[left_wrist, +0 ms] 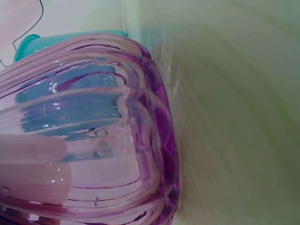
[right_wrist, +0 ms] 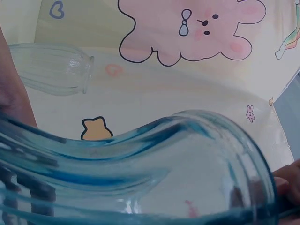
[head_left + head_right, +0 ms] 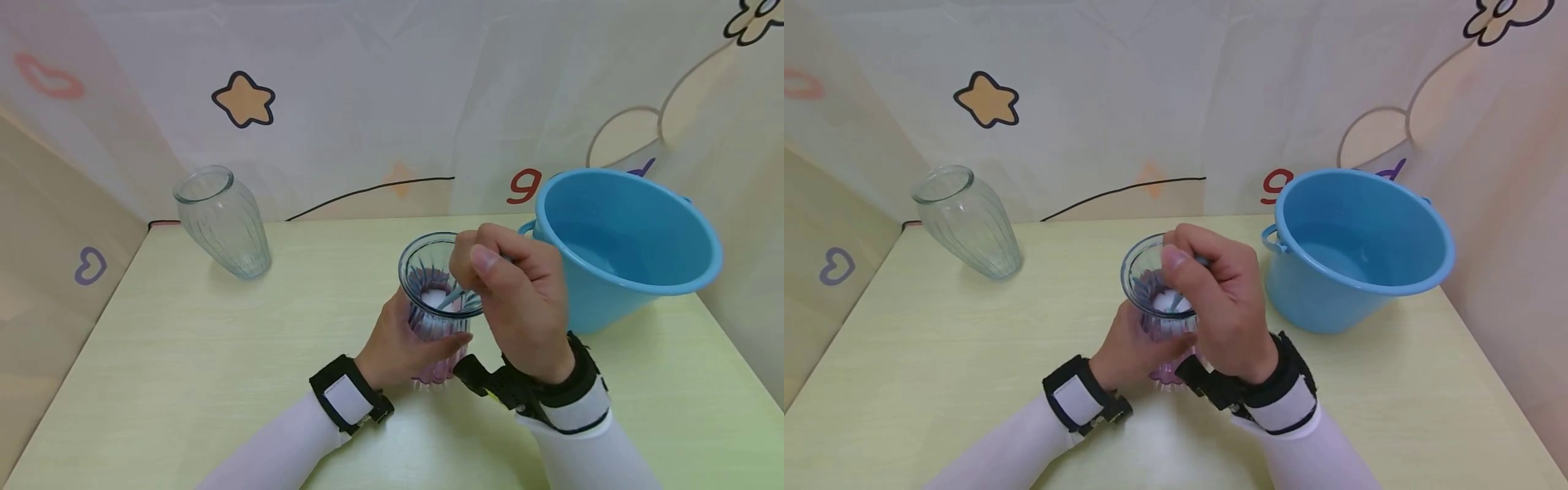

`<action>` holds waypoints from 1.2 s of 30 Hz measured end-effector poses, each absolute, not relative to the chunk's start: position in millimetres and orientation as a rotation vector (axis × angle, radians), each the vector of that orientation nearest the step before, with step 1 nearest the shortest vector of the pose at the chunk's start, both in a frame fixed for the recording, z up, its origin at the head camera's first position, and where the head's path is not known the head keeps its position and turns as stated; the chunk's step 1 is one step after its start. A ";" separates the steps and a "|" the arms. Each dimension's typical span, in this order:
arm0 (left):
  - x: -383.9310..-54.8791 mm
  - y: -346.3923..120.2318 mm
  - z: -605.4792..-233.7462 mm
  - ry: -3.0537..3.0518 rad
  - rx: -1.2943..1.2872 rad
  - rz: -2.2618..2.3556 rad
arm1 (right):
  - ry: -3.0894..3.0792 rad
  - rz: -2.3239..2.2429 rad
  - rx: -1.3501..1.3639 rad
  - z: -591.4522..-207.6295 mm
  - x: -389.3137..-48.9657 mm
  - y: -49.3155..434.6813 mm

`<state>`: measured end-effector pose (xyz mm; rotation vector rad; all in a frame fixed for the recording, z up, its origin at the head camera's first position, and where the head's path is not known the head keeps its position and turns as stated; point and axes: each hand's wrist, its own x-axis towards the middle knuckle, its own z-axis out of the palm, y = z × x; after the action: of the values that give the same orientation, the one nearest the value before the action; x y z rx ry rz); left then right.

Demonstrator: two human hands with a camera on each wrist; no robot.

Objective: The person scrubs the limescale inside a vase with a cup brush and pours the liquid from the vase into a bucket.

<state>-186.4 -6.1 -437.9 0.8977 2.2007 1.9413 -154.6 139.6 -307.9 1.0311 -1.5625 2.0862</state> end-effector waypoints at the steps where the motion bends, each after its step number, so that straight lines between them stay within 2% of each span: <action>1: -186.6 -6.0 -438.1 2.200 0.901 1.940 | -1.538 2.097 1.025 -308.9 -154.8 140.7; 21: -186.3 -4.8 -437.9 2.214 0.928 1.932 | -1.191 2.144 1.055 -309.4 -156.5 143.5; 36: -184.4 -4.0 -435.8 2.246 0.881 1.916 | -1.256 2.123 1.000 -298.4 -156.9 141.7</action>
<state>-184.4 -4.0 -435.8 0.8813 2.2459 1.9161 -156.9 141.7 -298.4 0.9999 -1.2561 2.1228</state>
